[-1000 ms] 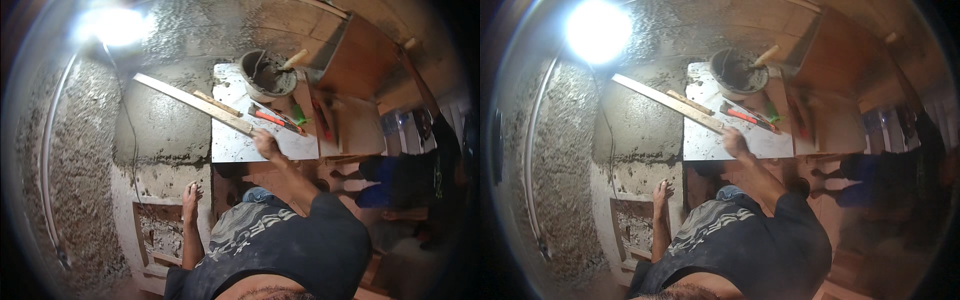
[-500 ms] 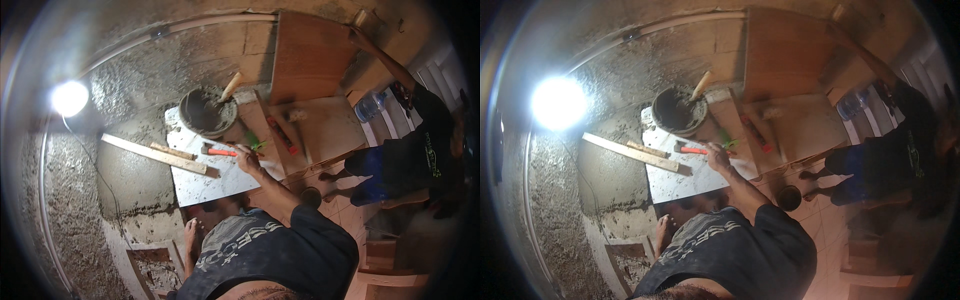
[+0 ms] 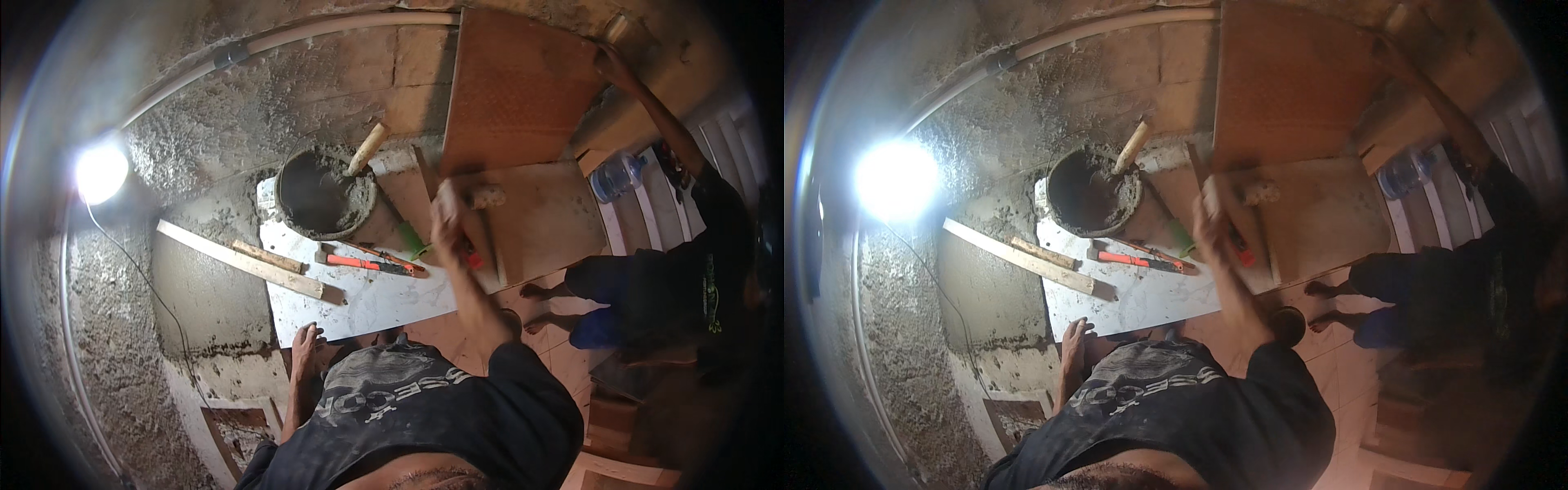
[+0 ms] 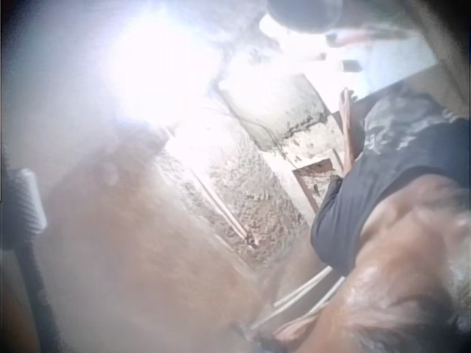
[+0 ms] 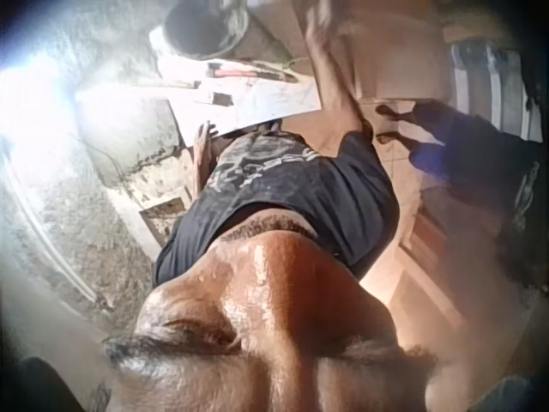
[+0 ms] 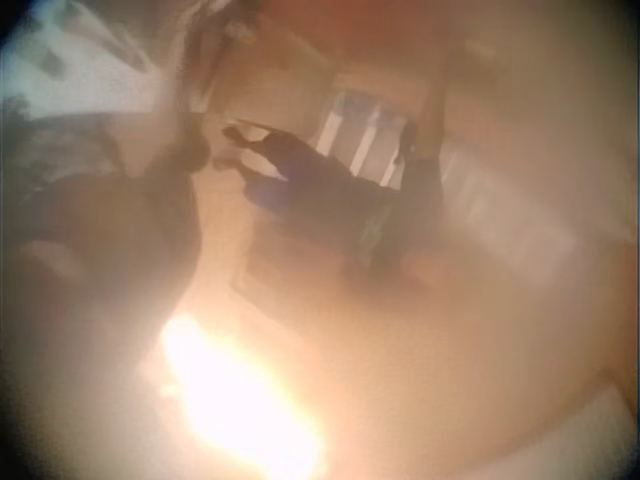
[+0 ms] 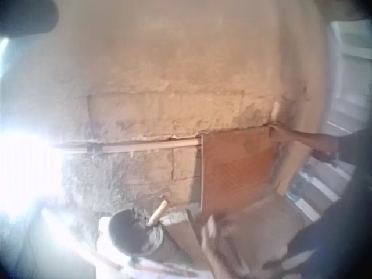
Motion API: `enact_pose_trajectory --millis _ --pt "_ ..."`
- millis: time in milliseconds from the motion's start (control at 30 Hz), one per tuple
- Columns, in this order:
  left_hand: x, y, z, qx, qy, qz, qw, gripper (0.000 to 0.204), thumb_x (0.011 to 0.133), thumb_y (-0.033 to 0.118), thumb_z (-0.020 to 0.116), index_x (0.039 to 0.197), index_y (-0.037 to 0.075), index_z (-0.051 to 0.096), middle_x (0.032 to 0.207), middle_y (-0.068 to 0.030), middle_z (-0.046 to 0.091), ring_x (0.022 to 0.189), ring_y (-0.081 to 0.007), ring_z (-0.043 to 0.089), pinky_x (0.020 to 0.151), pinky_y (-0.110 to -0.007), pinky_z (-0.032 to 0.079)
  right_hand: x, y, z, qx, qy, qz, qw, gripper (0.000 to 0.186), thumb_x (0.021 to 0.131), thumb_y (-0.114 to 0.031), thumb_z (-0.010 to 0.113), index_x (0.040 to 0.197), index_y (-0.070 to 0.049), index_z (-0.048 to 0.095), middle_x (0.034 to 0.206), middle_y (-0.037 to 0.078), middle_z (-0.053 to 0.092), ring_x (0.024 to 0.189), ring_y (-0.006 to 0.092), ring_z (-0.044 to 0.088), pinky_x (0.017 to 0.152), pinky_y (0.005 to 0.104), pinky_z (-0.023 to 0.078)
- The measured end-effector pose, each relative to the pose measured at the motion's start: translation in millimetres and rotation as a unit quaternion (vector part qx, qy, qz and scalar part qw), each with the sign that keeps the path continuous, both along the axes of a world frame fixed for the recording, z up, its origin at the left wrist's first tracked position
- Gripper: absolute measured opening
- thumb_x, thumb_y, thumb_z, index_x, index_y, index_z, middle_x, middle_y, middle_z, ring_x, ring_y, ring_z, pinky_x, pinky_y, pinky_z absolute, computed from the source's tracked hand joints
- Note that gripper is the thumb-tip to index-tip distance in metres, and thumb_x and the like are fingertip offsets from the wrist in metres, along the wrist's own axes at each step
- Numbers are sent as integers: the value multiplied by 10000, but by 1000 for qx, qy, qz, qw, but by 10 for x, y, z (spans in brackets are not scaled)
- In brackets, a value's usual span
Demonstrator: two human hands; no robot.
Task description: The person applies cement to a wall section, levels the surface with a wooden board, and then places a large white tile onto the prepared area, using a rubber mallet and level to ensure it is positioned correctly.
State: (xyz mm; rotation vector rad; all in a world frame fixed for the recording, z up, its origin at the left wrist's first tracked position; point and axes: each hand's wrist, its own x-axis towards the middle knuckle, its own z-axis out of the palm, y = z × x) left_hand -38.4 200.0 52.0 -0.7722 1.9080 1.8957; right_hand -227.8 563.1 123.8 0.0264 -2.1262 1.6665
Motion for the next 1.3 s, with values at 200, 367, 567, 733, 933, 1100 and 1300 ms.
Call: enact_pose_trajectory --millis 200,367,567,733,933,1100,1300 --pt "-348 -221 89 -12 28 -11 999 428 934 335 510 1209 7 509 1013 -108 625 810 -178 616 698 -281 485 -1881 1567 319 167 -12 -272 948 739 807 -168 526 1434 11 178 1472 235 217 1378 345 184 1112 374 194" --pt "-152 -641 193 -34 36 95 994 388 939 327 498 1188 30 521 1003 -102 623 816 -187 614 721 -309 486 -2636 2002 74 294 -66 -282 911 718 802 -133 498 1422 35 179 1467 248 212 1381 354 166 1120 382 175" --pt "309 -719 210 -7 -26 202 979 342 937 291 511 1153 27 534 947 -42 598 765 -108 566 652 -238 465 -2569 1952 -419 372 -96 -246 890 656 815 -92 458 1398 73 207 1458 261 219 1371 358 193 1121 389 177" --pt "270 -651 11 -67 44 177 981 361 929 283 511 1107 -26 564 928 -63 612 788 -134 584 703 -250 482 -2317 1920 -562 377 -51 -215 900 607 826 -58 424 1379 105 231 1450 272 226 1362 361 215 1122 394 179" --pt "-74 -610 163 -116 44 149 981 349 933 260 512 1170 7 543 993 -121 630 889 -191 611 786 -314 480 -1228 1382 -463 186 -127 -92 970 531 845 -15 381 1355 108 301 1391 269 341 1297 331 354 1082 369 262" --pt "-1086 -735 84 -373 296 -2 879 279 875 168 558 1116 28 572 1104 -162 594 1027 -305 573 876 -376 460 182 148 -889 267 -20 29 963 348 849 -75 467 1146 77 564 1129 167 606 1014 241 594 888 340 457" --pt "-2437 -1162 -506 -519 346 -389 678 85 770 93 567 782 119 646 788 -58 650 836 -254 616 724 -368 485 955 -1101 -658 215 -122 227 942 286 855 -34 477 1095 37 614 1000 142 647 844 199 643 758 285 507"
